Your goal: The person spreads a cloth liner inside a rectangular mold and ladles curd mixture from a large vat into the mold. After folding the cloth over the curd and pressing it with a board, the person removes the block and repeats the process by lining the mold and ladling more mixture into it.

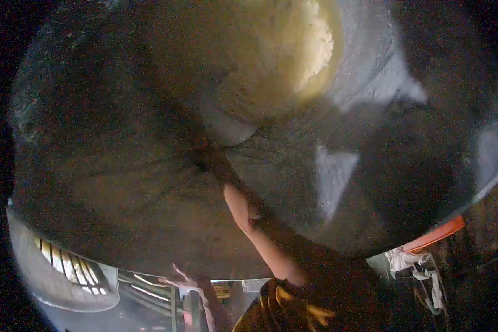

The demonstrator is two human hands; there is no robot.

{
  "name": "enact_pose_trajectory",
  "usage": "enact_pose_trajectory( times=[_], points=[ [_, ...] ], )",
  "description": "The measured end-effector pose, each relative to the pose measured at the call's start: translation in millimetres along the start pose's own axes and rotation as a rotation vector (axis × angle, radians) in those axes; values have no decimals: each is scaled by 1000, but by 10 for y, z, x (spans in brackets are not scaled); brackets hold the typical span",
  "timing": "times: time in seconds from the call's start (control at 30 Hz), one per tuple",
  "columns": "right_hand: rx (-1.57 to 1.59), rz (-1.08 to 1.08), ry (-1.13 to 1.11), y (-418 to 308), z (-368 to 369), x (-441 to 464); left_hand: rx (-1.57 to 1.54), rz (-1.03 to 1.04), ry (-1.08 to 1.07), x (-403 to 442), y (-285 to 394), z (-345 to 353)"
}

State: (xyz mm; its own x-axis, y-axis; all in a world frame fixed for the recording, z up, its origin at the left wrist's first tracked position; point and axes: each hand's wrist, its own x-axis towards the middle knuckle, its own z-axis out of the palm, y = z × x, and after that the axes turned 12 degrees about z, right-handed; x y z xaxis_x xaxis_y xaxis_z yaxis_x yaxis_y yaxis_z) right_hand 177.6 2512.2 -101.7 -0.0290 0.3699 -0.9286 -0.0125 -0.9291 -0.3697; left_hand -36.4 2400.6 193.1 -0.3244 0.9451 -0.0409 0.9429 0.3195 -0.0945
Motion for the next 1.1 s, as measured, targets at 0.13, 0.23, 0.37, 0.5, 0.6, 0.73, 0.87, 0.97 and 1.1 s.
enact_pose_trajectory(
  times=[0.13, 0.23, 0.37, 0.5, 0.6, 0.73, 0.87, 0.97, 1.1],
  points=[
    [-562, 90, 256, 438, -450, -738, -137, -268, 26, 162, 585, -82],
    [-626, 245, 331, 729, -825, -1202, -136, -312, 19, 193, 682, -65],
    [64, 243, 357, 392, -1193, -1155, -150, -351, 16, 217, 714, -45],
    [656, 387, 213, 1263, -1723, 786, -187, -394, 26, 236, 669, -42],
    [963, 294, 216, 991, -2080, 845, -251, -443, 46, 208, 625, -87],
    [760, 191, 238, 306, -2497, 650, -405, -477, 0, 333, 752, -149],
    [562, 48, 199, -274, -2553, 285, -608, -416, 83, 346, 654, -142],
    [348, -57, 185, -770, -2446, -266, -867, -408, 125, 211, 432, -42],
    [-114, -271, 153, -1252, -2263, -1061, -1127, -313, 188, -21, 385, 8]
  ],
)
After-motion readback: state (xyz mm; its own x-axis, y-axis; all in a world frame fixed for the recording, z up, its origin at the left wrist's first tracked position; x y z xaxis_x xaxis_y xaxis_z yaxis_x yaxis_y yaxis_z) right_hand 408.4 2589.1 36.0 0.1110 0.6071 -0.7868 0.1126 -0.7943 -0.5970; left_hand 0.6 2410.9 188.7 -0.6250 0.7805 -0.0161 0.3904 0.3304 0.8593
